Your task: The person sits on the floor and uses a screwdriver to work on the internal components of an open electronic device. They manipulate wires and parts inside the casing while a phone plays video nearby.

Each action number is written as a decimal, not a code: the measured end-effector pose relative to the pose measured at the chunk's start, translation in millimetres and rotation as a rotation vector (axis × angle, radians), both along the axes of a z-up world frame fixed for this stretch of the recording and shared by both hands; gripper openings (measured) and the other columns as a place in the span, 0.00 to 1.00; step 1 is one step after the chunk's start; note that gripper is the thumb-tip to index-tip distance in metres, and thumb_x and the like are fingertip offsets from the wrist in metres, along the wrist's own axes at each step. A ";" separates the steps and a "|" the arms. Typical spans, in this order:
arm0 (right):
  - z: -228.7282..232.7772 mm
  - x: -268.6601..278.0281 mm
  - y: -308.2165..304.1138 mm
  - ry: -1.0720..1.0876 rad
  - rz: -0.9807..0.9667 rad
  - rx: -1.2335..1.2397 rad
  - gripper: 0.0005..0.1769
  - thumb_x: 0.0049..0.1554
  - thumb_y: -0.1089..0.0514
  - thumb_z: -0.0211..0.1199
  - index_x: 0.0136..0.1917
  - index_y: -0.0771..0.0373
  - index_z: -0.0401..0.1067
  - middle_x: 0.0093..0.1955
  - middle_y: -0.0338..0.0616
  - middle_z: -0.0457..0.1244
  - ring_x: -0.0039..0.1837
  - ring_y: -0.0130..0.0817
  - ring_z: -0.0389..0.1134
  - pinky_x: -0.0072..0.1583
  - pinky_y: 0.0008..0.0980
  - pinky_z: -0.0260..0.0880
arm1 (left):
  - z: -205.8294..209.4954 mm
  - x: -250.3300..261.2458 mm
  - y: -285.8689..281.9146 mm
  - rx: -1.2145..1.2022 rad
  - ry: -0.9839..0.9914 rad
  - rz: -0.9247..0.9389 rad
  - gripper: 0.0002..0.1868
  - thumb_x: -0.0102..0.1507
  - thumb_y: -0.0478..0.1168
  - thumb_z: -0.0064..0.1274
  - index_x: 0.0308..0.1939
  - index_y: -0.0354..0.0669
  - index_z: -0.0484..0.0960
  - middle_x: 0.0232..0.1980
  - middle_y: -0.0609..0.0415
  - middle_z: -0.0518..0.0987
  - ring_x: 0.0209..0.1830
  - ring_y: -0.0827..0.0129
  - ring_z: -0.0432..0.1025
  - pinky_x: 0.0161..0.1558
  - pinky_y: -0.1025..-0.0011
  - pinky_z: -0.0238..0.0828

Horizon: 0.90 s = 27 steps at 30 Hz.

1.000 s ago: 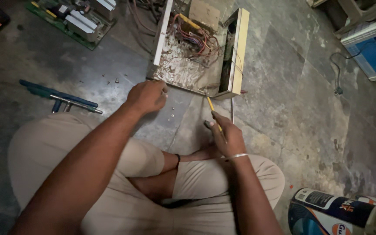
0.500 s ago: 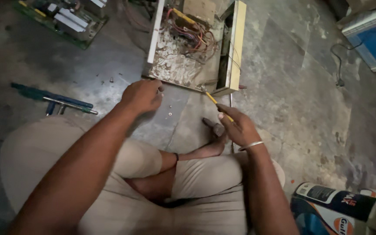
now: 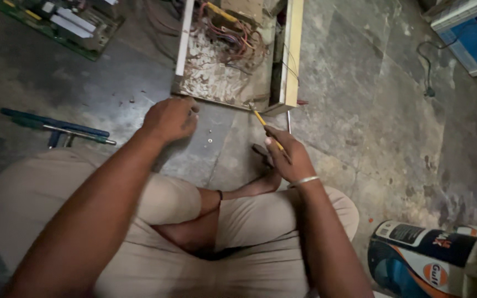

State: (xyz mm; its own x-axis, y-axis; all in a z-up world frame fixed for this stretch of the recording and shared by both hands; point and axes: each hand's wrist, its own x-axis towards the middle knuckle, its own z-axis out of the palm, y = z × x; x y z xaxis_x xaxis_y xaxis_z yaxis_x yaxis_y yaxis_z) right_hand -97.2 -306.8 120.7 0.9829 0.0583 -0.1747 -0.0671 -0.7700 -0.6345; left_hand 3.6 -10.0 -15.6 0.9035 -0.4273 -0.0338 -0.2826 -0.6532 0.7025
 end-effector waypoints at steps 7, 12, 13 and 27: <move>-9.1 -12.8 8.8 -0.089 0.020 -0.042 0.25 0.65 0.50 0.57 0.69 0.67 0.68 0.66 0.60 0.66 0.68 0.52 0.67 0.68 0.40 0.64 | 9.6 -2.8 5.1 -0.053 0.007 0.016 0.17 0.59 0.47 0.55 0.49 0.46 0.82 0.43 0.45 0.84 0.46 0.46 0.76 0.48 0.51 0.72; -21.1 -3.4 10.6 -0.159 0.113 -0.054 0.26 0.66 0.52 0.55 0.72 0.68 0.66 0.67 0.64 0.64 0.69 0.57 0.66 0.68 0.42 0.64 | 9.1 -0.9 0.6 -0.030 0.018 0.014 0.16 0.61 0.49 0.55 0.49 0.46 0.82 0.44 0.45 0.83 0.47 0.46 0.76 0.49 0.51 0.72; -23.4 0.4 10.4 -0.174 0.124 -0.064 0.26 0.66 0.52 0.55 0.72 0.68 0.66 0.67 0.64 0.64 0.69 0.58 0.66 0.68 0.42 0.64 | 8.5 -0.1 0.1 -0.026 0.020 0.008 0.16 0.61 0.48 0.55 0.49 0.46 0.82 0.43 0.46 0.83 0.47 0.46 0.76 0.49 0.51 0.72; -40.0 11.1 1.3 -0.206 0.074 -0.094 0.24 0.64 0.53 0.57 0.69 0.67 0.68 0.65 0.62 0.66 0.67 0.57 0.68 0.67 0.43 0.66 | 2.1 -0.4 -0.9 -0.046 -0.009 0.008 0.16 0.59 0.45 0.54 0.50 0.48 0.83 0.44 0.47 0.84 0.48 0.48 0.77 0.50 0.52 0.73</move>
State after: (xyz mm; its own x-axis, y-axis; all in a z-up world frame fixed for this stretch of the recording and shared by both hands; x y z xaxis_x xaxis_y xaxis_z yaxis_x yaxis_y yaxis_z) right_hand -86.2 -305.6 80.7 0.9920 0.1249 0.0206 0.1153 -0.8242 -0.5544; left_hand 3.3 -11.0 -13.5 0.9070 -0.4211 -0.0062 -0.2842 -0.6228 0.7289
